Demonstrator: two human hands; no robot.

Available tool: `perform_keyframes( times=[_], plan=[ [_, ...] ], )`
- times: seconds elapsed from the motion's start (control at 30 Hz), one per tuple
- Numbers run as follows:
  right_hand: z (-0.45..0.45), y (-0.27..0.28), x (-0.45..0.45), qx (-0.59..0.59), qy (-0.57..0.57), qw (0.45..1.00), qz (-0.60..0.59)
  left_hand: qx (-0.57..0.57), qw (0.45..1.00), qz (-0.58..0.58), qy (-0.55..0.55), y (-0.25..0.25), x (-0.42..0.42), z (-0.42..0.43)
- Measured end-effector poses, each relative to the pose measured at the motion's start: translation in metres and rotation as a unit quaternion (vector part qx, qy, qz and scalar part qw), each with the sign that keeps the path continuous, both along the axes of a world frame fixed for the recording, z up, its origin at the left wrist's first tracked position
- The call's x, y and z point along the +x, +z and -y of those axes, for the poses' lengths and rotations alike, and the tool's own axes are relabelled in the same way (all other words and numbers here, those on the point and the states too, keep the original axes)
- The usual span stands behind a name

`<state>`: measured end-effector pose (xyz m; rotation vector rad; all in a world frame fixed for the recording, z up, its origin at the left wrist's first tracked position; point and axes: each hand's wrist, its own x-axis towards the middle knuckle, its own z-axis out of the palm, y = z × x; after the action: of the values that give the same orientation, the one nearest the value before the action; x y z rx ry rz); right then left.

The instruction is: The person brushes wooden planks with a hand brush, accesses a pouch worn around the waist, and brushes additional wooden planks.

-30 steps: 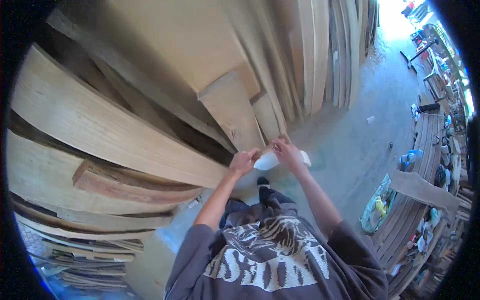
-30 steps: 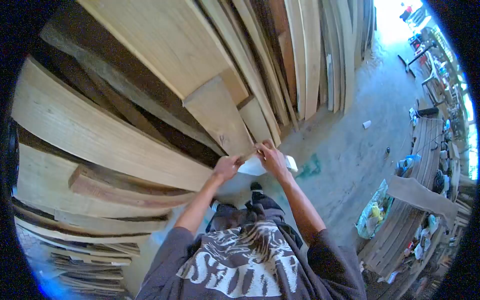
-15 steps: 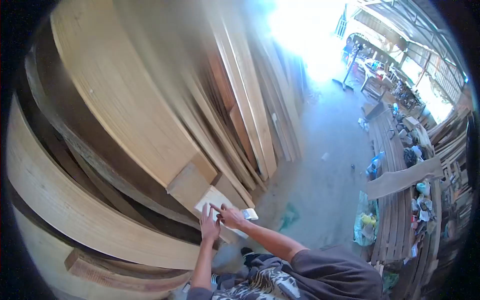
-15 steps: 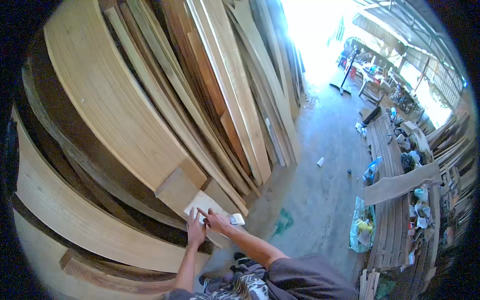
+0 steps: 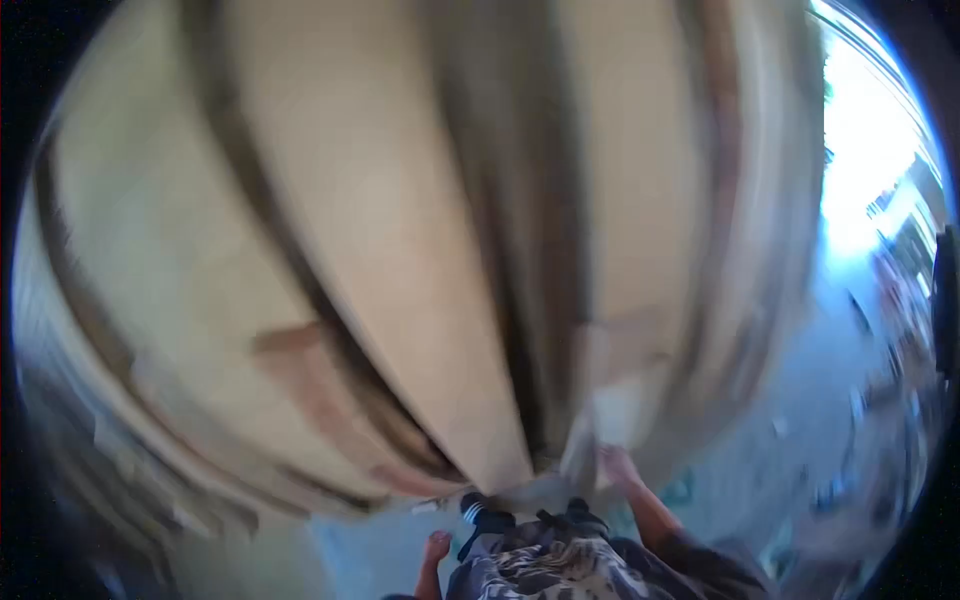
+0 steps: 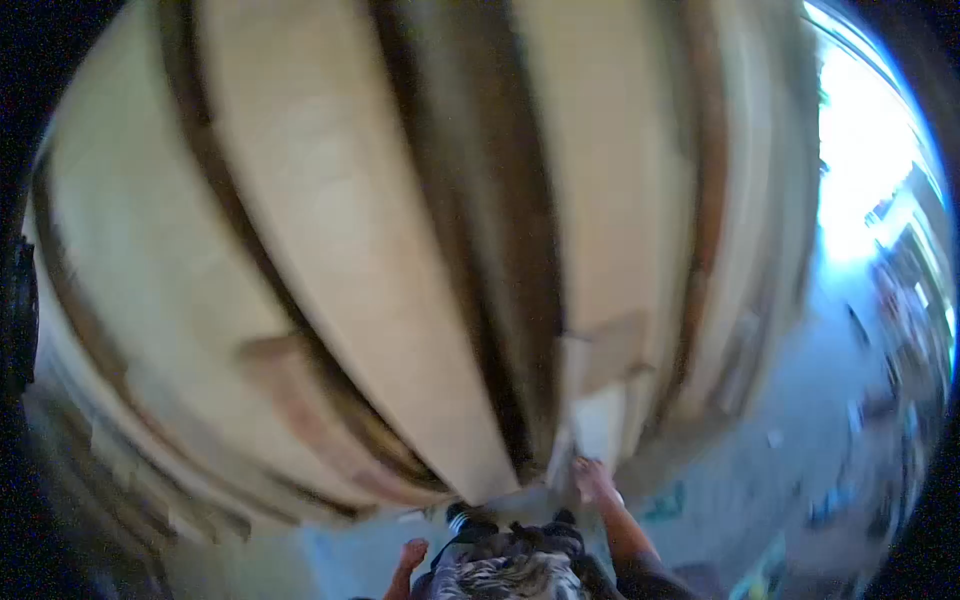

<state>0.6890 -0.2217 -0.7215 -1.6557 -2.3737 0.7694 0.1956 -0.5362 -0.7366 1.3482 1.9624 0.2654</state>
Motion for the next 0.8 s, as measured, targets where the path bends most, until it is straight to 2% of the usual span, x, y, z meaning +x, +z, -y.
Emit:
perform_keyframes(
  times=[0.03,0.07,0.1,0.13,0.17,0.23,0.33,0.37,0.4,0.43,0.5,0.6,0.67,0.7,0.73,0.77,0.8],
  plan=[
    [0.022,0.066,-0.028,-0.046,-0.094,0.994,-0.018,-0.031,0.997,0.043,0.053,-0.009,-0.025,0.025],
    [0.027,0.055,-0.032,-0.113,-0.108,0.987,0.024,-0.055,0.990,0.093,0.096,-0.010,-0.042,0.040],
    [0.043,0.062,-0.044,-0.157,-0.100,0.982,0.017,-0.020,0.989,0.095,0.110,-0.009,-0.064,0.053],
    [0.058,0.058,-0.049,-0.155,-0.089,0.984,-0.011,0.018,0.989,0.094,0.113,-0.002,-0.080,0.053],
    [0.069,0.056,-0.052,-0.153,-0.085,0.984,-0.040,0.010,0.979,0.095,0.182,-0.006,-0.092,0.060],
    [0.077,0.063,-0.070,-0.099,-0.016,0.994,0.049,-0.010,0.947,0.098,0.306,-0.009,-0.119,0.070],
    [0.074,0.063,-0.108,-0.011,0.078,0.988,0.132,0.121,0.869,0.201,0.436,0.007,-0.128,0.072],
    [0.073,0.066,-0.118,0.016,0.107,0.982,0.154,0.156,0.851,0.228,0.446,0.013,-0.123,0.074],
    [0.072,0.079,-0.138,-0.050,0.043,0.997,0.032,0.164,0.853,0.232,0.438,0.021,-0.111,0.076],
    [0.068,0.100,-0.160,-0.115,-0.023,0.989,-0.091,0.155,0.863,0.220,0.427,0.032,-0.097,0.084],
    [0.058,0.054,-0.174,-0.027,0.000,0.997,-0.075,0.133,0.886,0.193,0.400,0.056,-0.073,0.103],
    [0.059,0.015,-0.194,-0.081,0.027,0.994,-0.072,0.043,0.887,0.230,0.398,0.072,-0.041,0.154],
    [0.077,0.048,-0.215,-0.172,0.017,0.983,-0.056,0.055,0.923,0.133,0.357,0.047,-0.030,0.214],
    [0.081,0.068,-0.230,-0.208,0.015,0.977,-0.053,-0.018,0.919,0.150,0.365,0.029,-0.033,0.245],
    [0.091,0.081,-0.242,-0.179,0.038,0.981,-0.065,-0.093,0.911,0.164,0.367,0.017,-0.036,0.272],
    [0.100,0.078,-0.246,-0.168,0.044,0.983,-0.058,-0.083,0.927,0.172,0.323,0.009,-0.042,0.296],
    [0.112,0.068,-0.245,-0.156,0.047,0.985,-0.051,-0.070,0.940,0.180,0.279,0.027,-0.049,0.306]
  ],
)
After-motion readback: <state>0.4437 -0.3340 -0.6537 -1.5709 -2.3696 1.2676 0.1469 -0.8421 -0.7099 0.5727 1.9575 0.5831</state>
